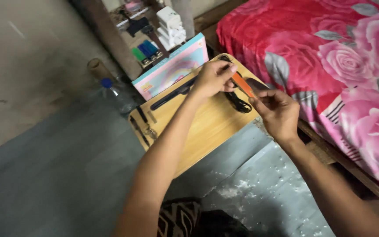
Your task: Smoothing a bedsheet, arranging pillows on a bed, and organizing small items like keys on a bedside table.
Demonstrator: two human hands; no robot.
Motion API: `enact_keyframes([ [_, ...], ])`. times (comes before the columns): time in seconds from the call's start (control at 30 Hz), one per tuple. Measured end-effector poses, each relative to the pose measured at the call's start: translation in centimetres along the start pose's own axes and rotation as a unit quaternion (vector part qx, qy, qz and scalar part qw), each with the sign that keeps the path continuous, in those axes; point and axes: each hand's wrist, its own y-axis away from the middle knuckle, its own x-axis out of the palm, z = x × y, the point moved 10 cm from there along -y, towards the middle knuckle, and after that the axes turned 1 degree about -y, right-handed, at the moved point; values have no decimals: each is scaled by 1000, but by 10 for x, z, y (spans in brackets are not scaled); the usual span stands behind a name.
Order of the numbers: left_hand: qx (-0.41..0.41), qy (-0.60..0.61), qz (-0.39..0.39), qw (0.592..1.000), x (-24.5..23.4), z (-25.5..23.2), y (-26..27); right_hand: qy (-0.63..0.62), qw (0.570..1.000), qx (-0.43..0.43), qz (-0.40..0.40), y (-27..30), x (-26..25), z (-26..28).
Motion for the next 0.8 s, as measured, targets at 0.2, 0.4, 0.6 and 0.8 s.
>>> enact_keyframes([
  [0.2,-39,-31,-32,998,-95,-30,46,-73,996,12,49,13,79,11],
  [0.4,-76,-62,-87,991,-202,-1,89,-87,982,51,162,52,184,3],
  [0.6,-114,-121,-90,982,-247,30,129,35,971,31,235,96,242,-9],
  [0.8,-98,-459,-108,876,-294,72,98,84,967,27,238,91,270,-5],
])
